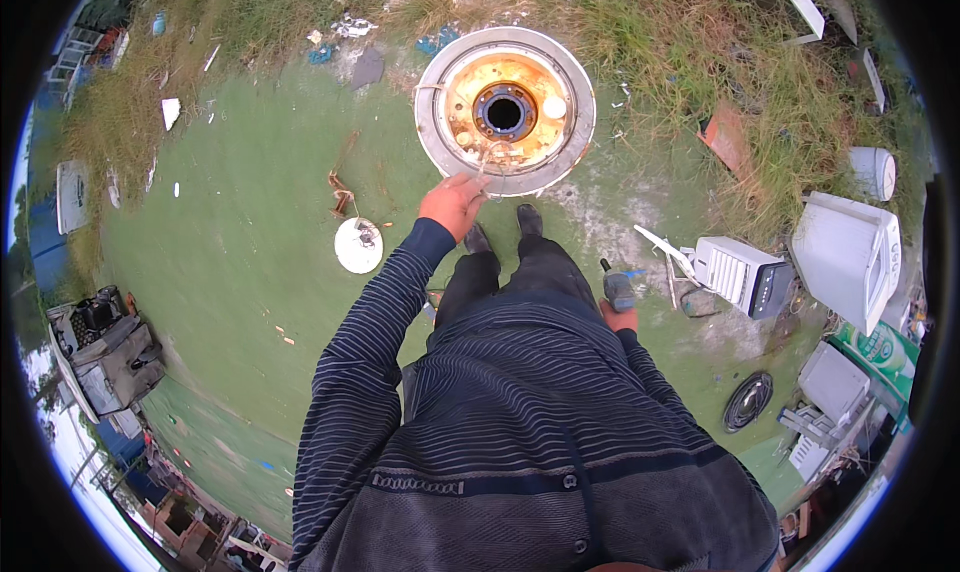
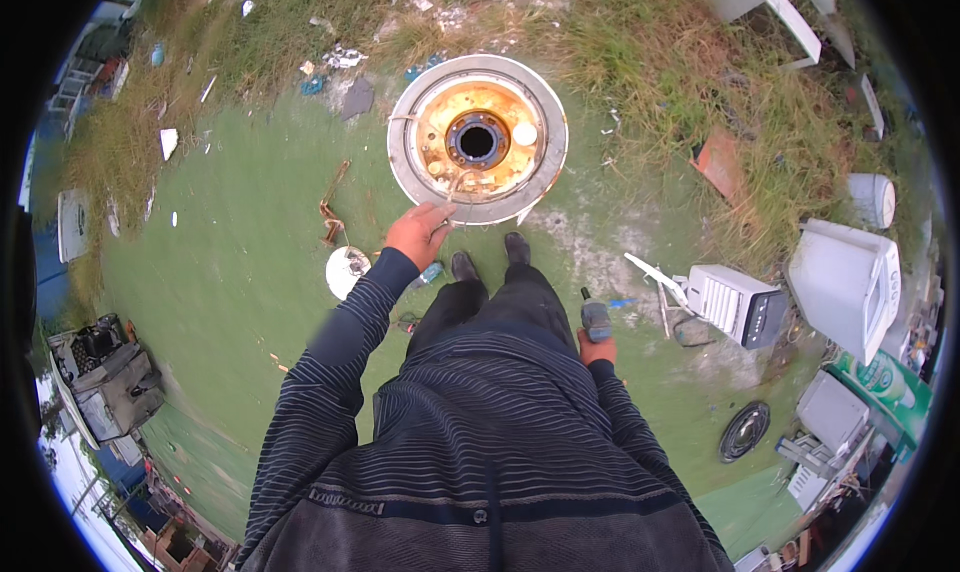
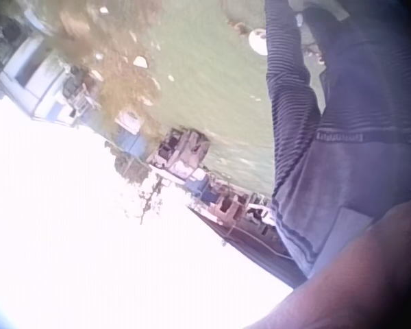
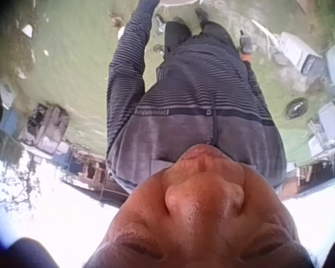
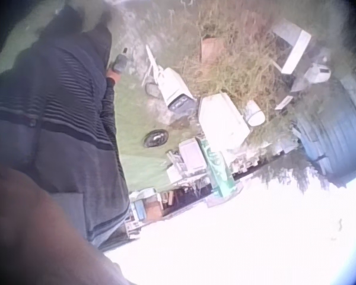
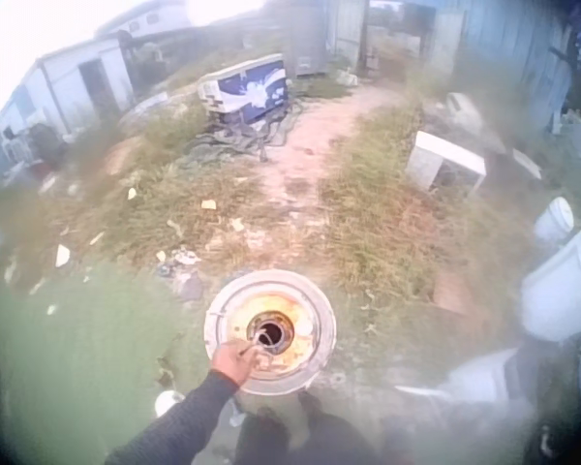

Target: The person uses a power drill to remove screws and disassemble a white cylindrical appliance, likely a water heater. They extract internal copper coils and a circular metal plate, then use pliers to cut wires attached to the plate before placing it back into the cylinder.

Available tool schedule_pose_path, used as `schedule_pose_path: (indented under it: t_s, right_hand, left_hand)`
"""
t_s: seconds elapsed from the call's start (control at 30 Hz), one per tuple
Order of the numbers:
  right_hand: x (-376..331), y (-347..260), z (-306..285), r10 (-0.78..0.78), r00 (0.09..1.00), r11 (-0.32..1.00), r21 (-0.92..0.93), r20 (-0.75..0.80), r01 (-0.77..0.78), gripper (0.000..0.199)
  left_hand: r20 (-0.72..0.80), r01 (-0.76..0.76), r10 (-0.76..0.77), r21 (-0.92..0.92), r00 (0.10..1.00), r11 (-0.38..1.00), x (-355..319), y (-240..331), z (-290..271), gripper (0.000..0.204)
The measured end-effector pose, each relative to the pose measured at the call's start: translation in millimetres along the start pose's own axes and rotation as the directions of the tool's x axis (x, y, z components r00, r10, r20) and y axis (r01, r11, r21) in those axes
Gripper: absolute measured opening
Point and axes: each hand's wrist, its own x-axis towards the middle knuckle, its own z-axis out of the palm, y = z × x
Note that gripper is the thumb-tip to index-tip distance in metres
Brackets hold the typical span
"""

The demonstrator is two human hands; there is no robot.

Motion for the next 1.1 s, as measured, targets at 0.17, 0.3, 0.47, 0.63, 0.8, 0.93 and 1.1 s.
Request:
schedule_pose_path:
  t_s: [0.17, 0.3, 0.47, 0.63, 0.8, 0.93, 1.1]
  right_hand:
    - [10, 6, -27, -0.044, 0.995, 0.991, 0.123, -0.094, 0.055, 0.060]
    - [10, 20, -47, -0.026, 0.987, 0.990, 0.133, -0.158, 0.047, 0.058]
    - [17, 65, -52, 0.035, 0.982, 0.968, 0.251, -0.185, 0.012, 0.055]
    - [5, 84, -65, 0.080, 0.984, 0.970, 0.242, -0.162, -0.039, 0.059]
    - [16, 107, -66, 0.124, 0.984, 0.977, 0.187, -0.128, -0.098, 0.064]
    - [25, 93, -62, 0.032, 0.981, 0.984, 0.178, -0.191, 0.003, 0.070]
    - [21, 56, -58, -0.008, 0.972, 0.963, 0.259, -0.233, 0.070, 0.070]
  left_hand:
    - [0.013, -0.005, 0.005, -0.020, 1.000, 1.000, 74, 19, 0, 0.016]
    - [-0.077, 0.445, -0.521, -0.424, 0.850, 0.789, 136, -15, 29, 0.029]
    - [-0.466, 0.528, -0.549, -0.189, 0.694, 0.828, 176, -33, 48, 0.030]
    - [-0.182, 0.601, -0.587, 0.027, 0.789, 0.799, 187, -47, 49, 0.023]
    - [-0.146, 0.378, -0.363, 0.084, 0.920, 0.922, 184, -49, 60, 0.025]
    - [-0.110, 0.332, -0.324, 0.064, 0.940, 0.941, 171, -40, 51, 0.026]
    - [0.086, 0.239, -0.253, 0.151, 0.964, 0.959, 182, -33, 30, 0.022]
